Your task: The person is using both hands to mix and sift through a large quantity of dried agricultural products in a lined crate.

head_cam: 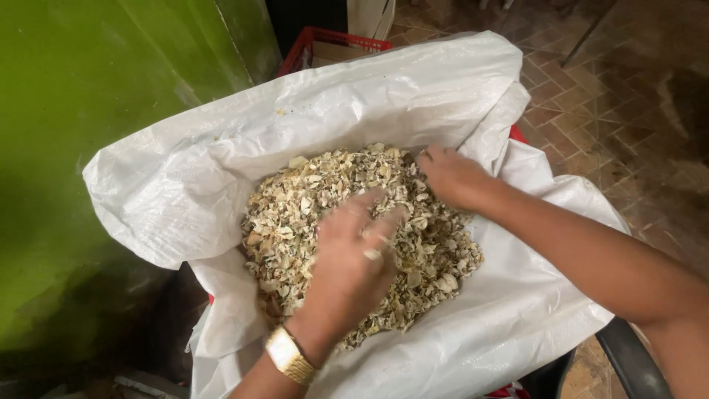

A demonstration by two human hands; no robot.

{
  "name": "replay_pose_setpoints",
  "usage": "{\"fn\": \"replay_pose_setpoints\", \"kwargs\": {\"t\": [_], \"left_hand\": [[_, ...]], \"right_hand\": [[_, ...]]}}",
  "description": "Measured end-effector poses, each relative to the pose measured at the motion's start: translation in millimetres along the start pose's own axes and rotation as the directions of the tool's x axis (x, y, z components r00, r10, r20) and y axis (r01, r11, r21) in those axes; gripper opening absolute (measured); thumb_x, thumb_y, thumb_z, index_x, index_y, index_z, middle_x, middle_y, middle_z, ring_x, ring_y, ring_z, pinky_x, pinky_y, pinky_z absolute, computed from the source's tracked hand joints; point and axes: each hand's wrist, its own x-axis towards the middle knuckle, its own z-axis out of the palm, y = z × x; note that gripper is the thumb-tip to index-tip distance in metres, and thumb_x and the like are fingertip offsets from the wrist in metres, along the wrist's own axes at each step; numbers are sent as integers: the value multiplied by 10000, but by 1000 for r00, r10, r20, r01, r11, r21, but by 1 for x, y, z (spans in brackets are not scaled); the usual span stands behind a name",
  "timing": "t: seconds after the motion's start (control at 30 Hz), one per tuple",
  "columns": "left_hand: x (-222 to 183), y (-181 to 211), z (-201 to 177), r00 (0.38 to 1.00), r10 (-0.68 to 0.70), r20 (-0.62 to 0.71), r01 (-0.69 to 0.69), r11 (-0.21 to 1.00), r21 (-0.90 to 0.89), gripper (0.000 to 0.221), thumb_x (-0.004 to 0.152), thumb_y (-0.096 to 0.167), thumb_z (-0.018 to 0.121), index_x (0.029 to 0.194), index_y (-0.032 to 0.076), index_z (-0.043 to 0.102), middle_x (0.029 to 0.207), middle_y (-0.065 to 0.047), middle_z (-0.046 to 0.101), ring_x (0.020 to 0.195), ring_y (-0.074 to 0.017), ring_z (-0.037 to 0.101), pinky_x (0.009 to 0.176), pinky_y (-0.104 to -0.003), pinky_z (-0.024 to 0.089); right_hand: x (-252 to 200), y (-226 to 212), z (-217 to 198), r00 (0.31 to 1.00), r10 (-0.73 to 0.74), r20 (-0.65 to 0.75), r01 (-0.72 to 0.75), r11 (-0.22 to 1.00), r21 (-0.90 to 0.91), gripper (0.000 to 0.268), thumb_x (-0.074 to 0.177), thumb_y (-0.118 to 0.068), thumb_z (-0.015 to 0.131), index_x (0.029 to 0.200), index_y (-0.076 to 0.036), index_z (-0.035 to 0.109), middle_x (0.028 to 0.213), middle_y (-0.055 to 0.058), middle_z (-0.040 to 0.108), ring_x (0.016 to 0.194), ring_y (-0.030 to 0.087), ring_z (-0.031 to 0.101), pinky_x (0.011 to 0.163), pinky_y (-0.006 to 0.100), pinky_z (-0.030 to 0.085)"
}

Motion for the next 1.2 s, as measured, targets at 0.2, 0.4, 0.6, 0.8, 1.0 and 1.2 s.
{"fn": "replay_pose_setpoints", "kwargs": {"t": [0.2,0.4,0.6,0.8,1.0,1.2], "left_hand": [[-44,-7,55,812,77,578,72,971,-229,271,994,90,591,1254,60,664,1137,-133,660,843,-216,683,736,-292,631],[-42,-1,43,465,-336,819,84,938,337,631,972,613,651,1142,8,595,1007,-111,638,763,-166,625,641,-262,599],[-47,-4,51,439,-375,817,52,918,393,575,1004,526,701,1225,18,544,874,-68,651,649,-136,618,524,-223,577],[-57,-17,66,498,-393,773,311,913,264,197,1073,36,511,1263,-15,530,1089,-122,608,902,-147,606,841,-236,624],[-31,-15,39,625,-505,595,606,794,38,669,840,-251,508,1462,-36,389,851,-117,641,720,-210,641,547,-221,605],[-29,-46,52,720,-464,516,515,856,52,633,761,-222,604,1363,-169,418,1022,-303,640,886,-433,721,717,-459,634]], "right_hand": [[-24,-28,-8,977,171,126,-174,985,9,512,1025,-13,359,1519,-83,241,1397,170,458,650,168,611,451,239,495],[-9,10,35,789,102,606,168,913,-371,304,1006,-220,469,1115,10,635,938,54,649,770,160,608,675,275,539],[-22,-17,19,688,33,725,46,995,-89,350,981,-276,548,1097,53,574,825,40,520,634,107,503,504,190,431],[-24,-18,11,765,-132,630,-14,975,221,582,859,-408,591,1278,-33,445,1129,76,455,966,177,442,780,281,383],[-26,-28,9,829,-267,491,-33,853,521,897,737,-541,633,1460,-116,314,1433,113,391,1298,249,381,1055,374,335],[-69,-65,-54,893,-12,450,-203,882,425,1026,785,-632,741,1455,36,344,1470,292,412,1412,415,382,1138,553,359]]}}
